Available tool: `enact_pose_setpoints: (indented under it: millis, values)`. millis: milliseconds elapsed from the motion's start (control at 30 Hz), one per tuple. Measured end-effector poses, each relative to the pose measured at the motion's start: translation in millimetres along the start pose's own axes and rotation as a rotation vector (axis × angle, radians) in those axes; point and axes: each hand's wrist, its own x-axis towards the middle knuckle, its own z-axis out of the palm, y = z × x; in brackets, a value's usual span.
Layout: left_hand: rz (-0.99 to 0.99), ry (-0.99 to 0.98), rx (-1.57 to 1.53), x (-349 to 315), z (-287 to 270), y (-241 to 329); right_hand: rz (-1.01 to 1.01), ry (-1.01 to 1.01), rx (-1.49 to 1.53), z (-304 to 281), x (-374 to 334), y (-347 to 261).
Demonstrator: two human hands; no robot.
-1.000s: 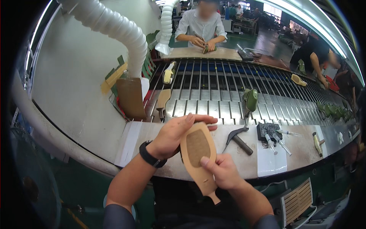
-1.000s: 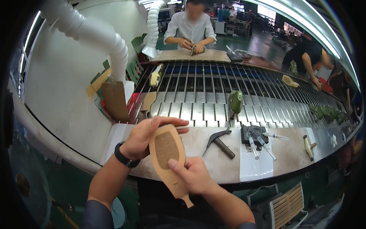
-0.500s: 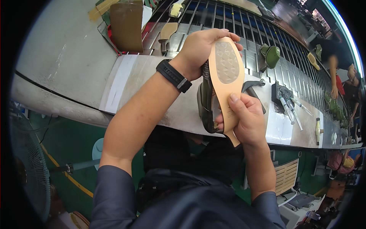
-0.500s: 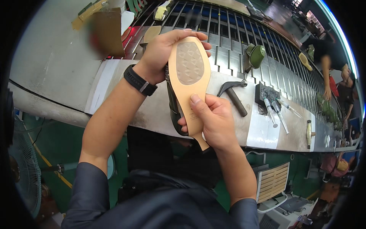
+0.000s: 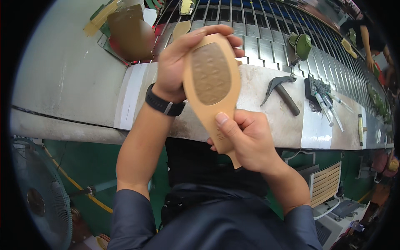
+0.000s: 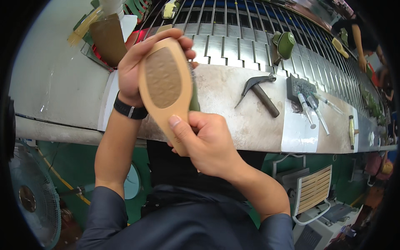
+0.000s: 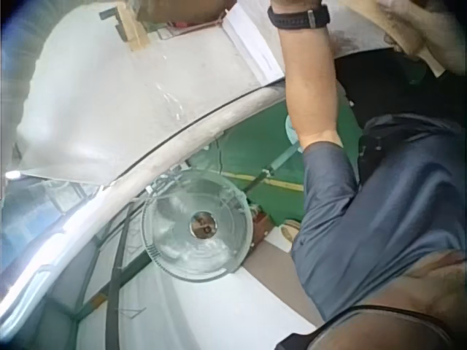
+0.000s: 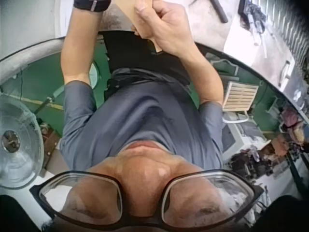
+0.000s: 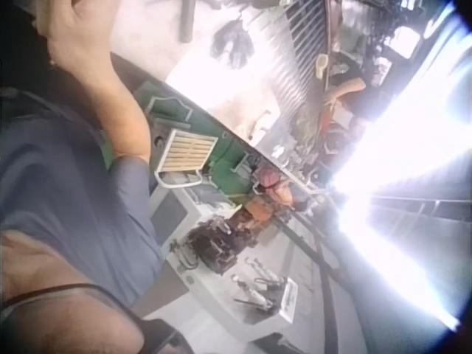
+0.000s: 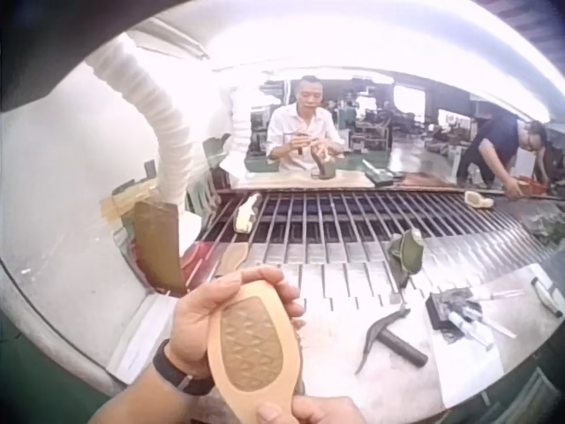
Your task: The person takes outsoles and shoe uppers from a conveyor, aligns them, and hammers the edges to secure the bond. They repeatedly pick up new components, press them together by hand, and use a hammer to flatten the seams around the heel and toe.
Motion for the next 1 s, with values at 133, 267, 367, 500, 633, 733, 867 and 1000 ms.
enact_pose_setpoints:
  millis: [133, 267, 367, 500, 633, 733, 867, 1000]
  values:
    - [0.096, -0.043, -0.001, -26.9, -0.7, 5.6, -0.137, -0.014, -0.292, 11.0, 3.5, 5.6]
    - [0.116, -0.019, 0.007, -38.0, -1.5, 8.0, -0.189, -0.016, -0.369, 15.2, 3.8, -3.0]
    - [0.127, -0.033, 0.049, -40.0, -1.3, 8.8, -0.195, -0.029, -0.507, 10.2, 1.6, -5.9]
    - [0.129, -0.056, 0.085, -36.8, 3.0, 8.3, -0.179, 0.018, -0.471, 5.3, -10.3, -2.9]
    - [0.107, -0.028, 0.17, -33.6, 12.1, 9.3, -0.361, 0.05, -0.52, 0.9, -14.2, 3.1]
    - [0.056, -0.05, 0.169, -29.4, 12.7, 10.1, -0.179, 0.021, -0.512, -4.5, -18.2, -11.7]
    - [-0.015, -0.016, 0.41, -16.1, 46.3, 5.9, -0.558, 0.31, -0.671, -34.9, -15.1, -22.1]
    - [0.049, -0.117, 0.625, -1.1, 74.7, -22.6, -0.466, 0.088, -0.568, -44.7, -11.1, -86.1]
